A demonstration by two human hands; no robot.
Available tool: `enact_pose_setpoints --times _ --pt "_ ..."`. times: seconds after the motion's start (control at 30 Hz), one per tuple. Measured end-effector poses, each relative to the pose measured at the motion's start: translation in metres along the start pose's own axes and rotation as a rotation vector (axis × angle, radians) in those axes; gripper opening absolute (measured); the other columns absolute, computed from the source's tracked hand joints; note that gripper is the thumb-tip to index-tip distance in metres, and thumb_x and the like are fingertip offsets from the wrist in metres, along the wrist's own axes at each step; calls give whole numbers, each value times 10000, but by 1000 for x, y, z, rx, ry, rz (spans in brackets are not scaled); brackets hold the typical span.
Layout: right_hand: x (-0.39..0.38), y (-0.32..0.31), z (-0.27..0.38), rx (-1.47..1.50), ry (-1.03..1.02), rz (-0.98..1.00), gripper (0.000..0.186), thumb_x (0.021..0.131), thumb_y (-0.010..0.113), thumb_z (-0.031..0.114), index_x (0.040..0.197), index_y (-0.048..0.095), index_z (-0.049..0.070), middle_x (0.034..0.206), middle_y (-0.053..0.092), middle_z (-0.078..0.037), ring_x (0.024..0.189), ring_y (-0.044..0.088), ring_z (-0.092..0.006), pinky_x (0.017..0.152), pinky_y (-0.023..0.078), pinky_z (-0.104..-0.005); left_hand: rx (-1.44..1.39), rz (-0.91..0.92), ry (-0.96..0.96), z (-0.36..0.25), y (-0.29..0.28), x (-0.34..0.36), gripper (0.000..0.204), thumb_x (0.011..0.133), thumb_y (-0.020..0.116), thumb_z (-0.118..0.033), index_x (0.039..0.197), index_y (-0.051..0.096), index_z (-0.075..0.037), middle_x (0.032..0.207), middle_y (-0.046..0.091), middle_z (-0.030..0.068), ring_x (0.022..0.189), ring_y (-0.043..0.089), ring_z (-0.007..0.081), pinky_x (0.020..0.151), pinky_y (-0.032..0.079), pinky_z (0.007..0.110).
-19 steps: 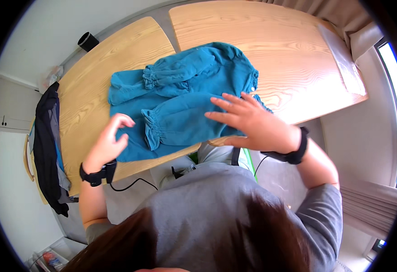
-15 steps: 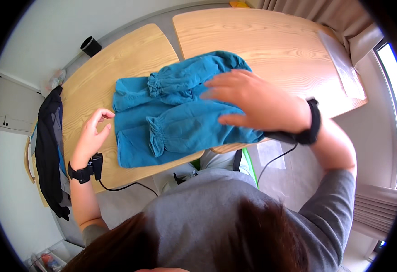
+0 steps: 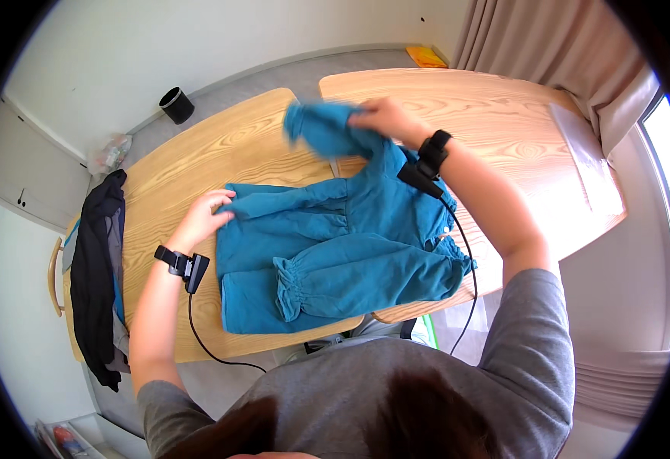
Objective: Folding a teal blouse and a black top and placing them into clear plastic bags on a wooden table.
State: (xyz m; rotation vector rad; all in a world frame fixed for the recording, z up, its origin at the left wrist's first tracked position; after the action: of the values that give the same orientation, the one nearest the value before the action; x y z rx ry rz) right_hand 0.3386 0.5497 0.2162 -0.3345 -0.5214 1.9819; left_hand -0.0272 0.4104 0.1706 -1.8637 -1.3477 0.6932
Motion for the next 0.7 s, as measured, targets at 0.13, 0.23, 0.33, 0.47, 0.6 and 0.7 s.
enact_pose_setpoints --times 0.13,0.23,0.33,0.47,0.6,0.7 --pt "-5 -43 -35 143 54 -814 508 849 600 252 1234 455 -46 1147 573 -206 1028 579 -262 877 461 -339 -388 -202 -273 36 -1 32 259 818 680 -173 1002 584 -18 1113 596 109 1036 532 156 877 423 299" --pt "-15 -31 -36 -443 -182 -765 556 788 647 192 1251 437 -33 1206 515 -228 1147 488 -314 974 387 -374 -463 -469 -222 39 -10 40 428 837 678 -255 1152 514 -15 1136 574 115 1057 506 152 909 391 289" --pt "-18 -28 -51 -457 -88 -691 561 738 643 197 1213 450 -32 1175 508 -260 1154 454 -376 988 365 -409 -689 -365 -200 34 -8 37 636 818 699 -298 1297 382 -24 1189 544 128 1099 489 176 954 373 304" --pt "-23 -35 -90 -247 320 -593 548 719 639 223 1165 464 -42 1115 543 -242 1073 511 -368 910 426 -393 -627 -303 -189 33 -6 33 518 814 700 -205 1230 461 -11 1109 570 87 1046 521 155 902 417 283" --pt "-32 -32 -104 -55 344 -476 455 664 711 253 959 563 -59 871 625 -205 838 619 -311 737 494 -345 -645 -338 -278 43 -3 37 260 830 674 -166 1003 572 -1 904 599 24 837 542 85 774 432 231" --pt "-40 -34 -95 -274 303 -210 408 639 741 260 838 599 -66 762 634 -193 746 633 -276 682 501 -332 -542 -347 -341 50 -5 37 215 836 668 -174 920 572 -1 817 589 8 742 531 86 693 437 239"
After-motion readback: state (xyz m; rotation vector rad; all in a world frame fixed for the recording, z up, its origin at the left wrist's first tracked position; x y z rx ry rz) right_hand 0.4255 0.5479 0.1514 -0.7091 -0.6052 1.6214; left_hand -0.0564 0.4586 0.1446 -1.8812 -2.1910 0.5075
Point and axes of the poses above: each hand's wrist, its own x-axis towards the middle knuckle, its own y-axis out of the palm, z = x × y, the point moved 4 cm from there along x, towards the middle knuckle
